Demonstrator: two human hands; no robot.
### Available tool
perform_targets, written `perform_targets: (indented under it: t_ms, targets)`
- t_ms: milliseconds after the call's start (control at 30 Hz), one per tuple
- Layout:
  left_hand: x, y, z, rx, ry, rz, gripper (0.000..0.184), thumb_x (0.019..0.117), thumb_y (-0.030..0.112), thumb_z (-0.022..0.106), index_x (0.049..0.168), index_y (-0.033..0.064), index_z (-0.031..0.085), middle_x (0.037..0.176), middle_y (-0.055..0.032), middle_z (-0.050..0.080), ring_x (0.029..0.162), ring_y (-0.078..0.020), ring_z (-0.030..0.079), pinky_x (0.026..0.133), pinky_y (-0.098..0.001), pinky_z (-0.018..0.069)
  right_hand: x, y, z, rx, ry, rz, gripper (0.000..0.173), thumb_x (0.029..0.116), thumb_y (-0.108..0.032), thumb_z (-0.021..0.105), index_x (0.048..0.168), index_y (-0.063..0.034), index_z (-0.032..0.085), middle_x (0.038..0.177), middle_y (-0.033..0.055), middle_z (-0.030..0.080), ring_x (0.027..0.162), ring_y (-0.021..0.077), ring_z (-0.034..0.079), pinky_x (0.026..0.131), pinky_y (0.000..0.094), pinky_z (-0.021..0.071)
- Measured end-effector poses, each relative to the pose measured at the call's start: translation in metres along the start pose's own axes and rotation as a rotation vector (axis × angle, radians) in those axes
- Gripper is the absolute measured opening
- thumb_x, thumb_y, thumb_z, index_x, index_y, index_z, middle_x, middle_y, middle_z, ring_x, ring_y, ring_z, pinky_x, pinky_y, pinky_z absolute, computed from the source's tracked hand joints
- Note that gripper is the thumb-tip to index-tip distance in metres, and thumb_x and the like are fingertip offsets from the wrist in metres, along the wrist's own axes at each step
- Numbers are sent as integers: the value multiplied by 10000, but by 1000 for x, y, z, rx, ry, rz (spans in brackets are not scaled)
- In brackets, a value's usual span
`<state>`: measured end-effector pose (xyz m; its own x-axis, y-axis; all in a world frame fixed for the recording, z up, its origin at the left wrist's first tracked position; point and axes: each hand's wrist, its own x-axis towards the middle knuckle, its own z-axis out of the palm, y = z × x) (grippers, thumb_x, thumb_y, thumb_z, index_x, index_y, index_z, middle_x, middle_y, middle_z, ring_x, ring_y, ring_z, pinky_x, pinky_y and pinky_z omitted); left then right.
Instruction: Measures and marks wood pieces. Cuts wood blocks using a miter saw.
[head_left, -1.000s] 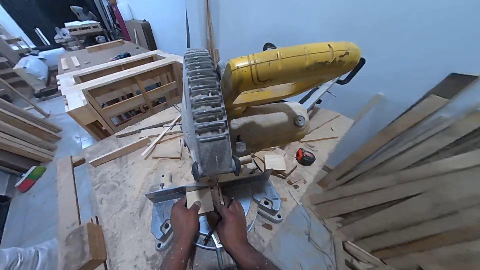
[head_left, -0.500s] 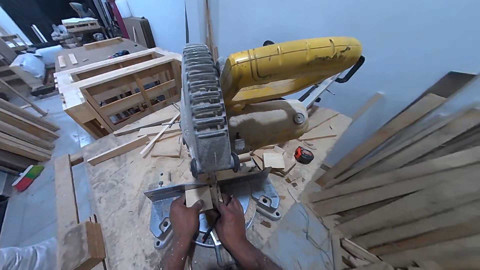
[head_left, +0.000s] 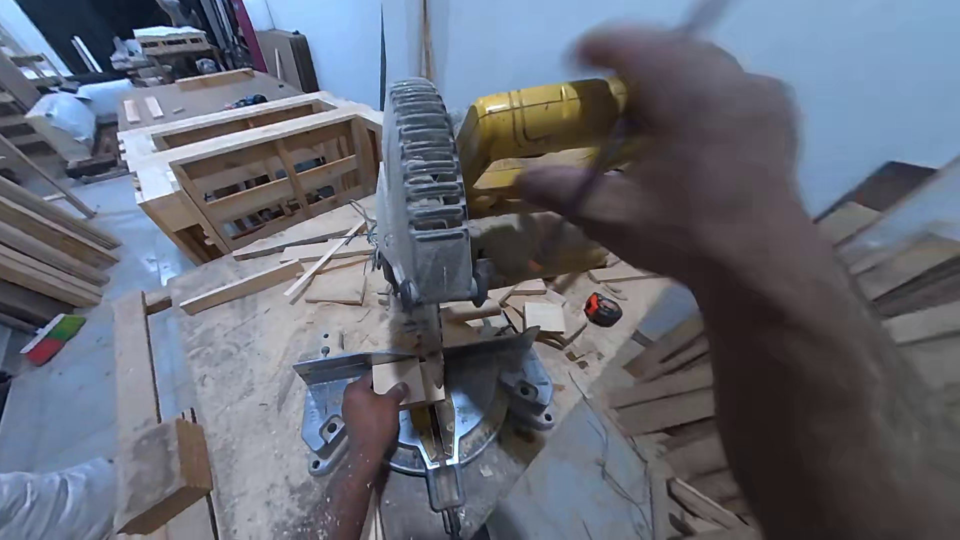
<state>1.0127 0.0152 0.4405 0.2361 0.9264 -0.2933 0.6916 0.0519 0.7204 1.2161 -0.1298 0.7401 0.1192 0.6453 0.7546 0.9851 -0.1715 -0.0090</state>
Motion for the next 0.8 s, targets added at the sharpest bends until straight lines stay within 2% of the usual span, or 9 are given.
perform_targets:
  t_ms: [67, 133, 200, 233, 300, 367, 533, 667, 800]
  targets:
    - [-1, -2, 0, -3, 0, 9, 368, 853, 335, 806, 1130, 99, 747, 1086, -121, 731, 1054, -273, 696, 974, -512, 536, 30, -4, -4, -113, -243, -25, 529, 840, -552, 729, 1180, -154, 650, 1005, 144, 668, 929, 382, 660, 723, 609, 491]
    - [-3, -3, -2, -5, 4, 18, 371, 853, 335, 807, 1131, 96, 748, 1091, -127, 729, 1061, -282, 693, 974, -509, 537, 28, -13, -16, -148, -399, -48, 352, 824, -472, 753, 967, -173, 633, 750, 65, 604, 688, 316, 625, 535, 552, 449]
    - [-7, 1, -7, 6, -14, 35, 375, 883, 314, 779, 1158, 62, 732, 1130, -165, 716, 1104, -317, 678, 1005, -522, 518, 2, -21, -28, -147, -557, -70, 302, 787, -461, 788, 905, -230, 633, 637, -29, 554, 552, 203, 580, 448, 458, 446]
    - [-8, 1, -8, 6, -17, 40, 357, 892, 304, 767, 1146, 56, 733, 1116, -173, 715, 1096, -329, 677, 996, -531, 518, -16, -25, -30, -140, -651, -49, 323, 758, -489, 806, 943, -275, 649, 629, -74, 564, 527, 144, 581, 427, 411, 469]
    - [-6, -3, -5, -14, -5, 20, 348, 869, 323, 784, 1096, 63, 745, 1070, -159, 724, 1049, -324, 692, 961, -535, 541, -51, -29, -24, -126, -815, -4, 428, 715, -652, 786, 992, -358, 647, 659, -138, 584, 550, 61, 594, 444, 358, 508]
    - [-3, -6, -3, -43, -14, -6, 378, 856, 340, 803, 1098, 57, 742, 1089, -164, 716, 1059, -328, 687, 965, -538, 541, -79, -33, -16, -121, -870, -14, 513, 691, -732, 746, 1040, -368, 652, 735, -137, 603, 629, 63, 621, 502, 365, 528]
    - [1, -14, 4, -50, -5, 2, 471, 842, 400, 813, 1175, 78, 728, 1168, -178, 687, 1133, -346, 656, 986, -543, 532, -108, -39, -15, -112, -718, -111, 358, 697, -388, 829, 961, -185, 696, 742, 35, 669, 645, 274, 692, 485, 503, 525]
    - [2, -13, 3, -26, -23, -30, 552, 861, 419, 788, 1292, 90, 685, 1274, -176, 645, 1206, -335, 620, 1025, -515, 515, -114, -43, -15, -99, -769, -134, 403, 716, -353, 851, 998, -111, 696, 785, 108, 691, 688, 328, 707, 536, 535, 552]
    - [0, -10, 3, -22, -34, -46, 552, 873, 403, 774, 1315, 89, 672, 1295, -175, 632, 1221, -331, 608, 1039, -505, 501, -128, -37, -11, -110, -735, -184, 417, 710, -352, 841, 978, -72, 688, 751, 140, 683, 646, 346, 696, 524, 521, 542]
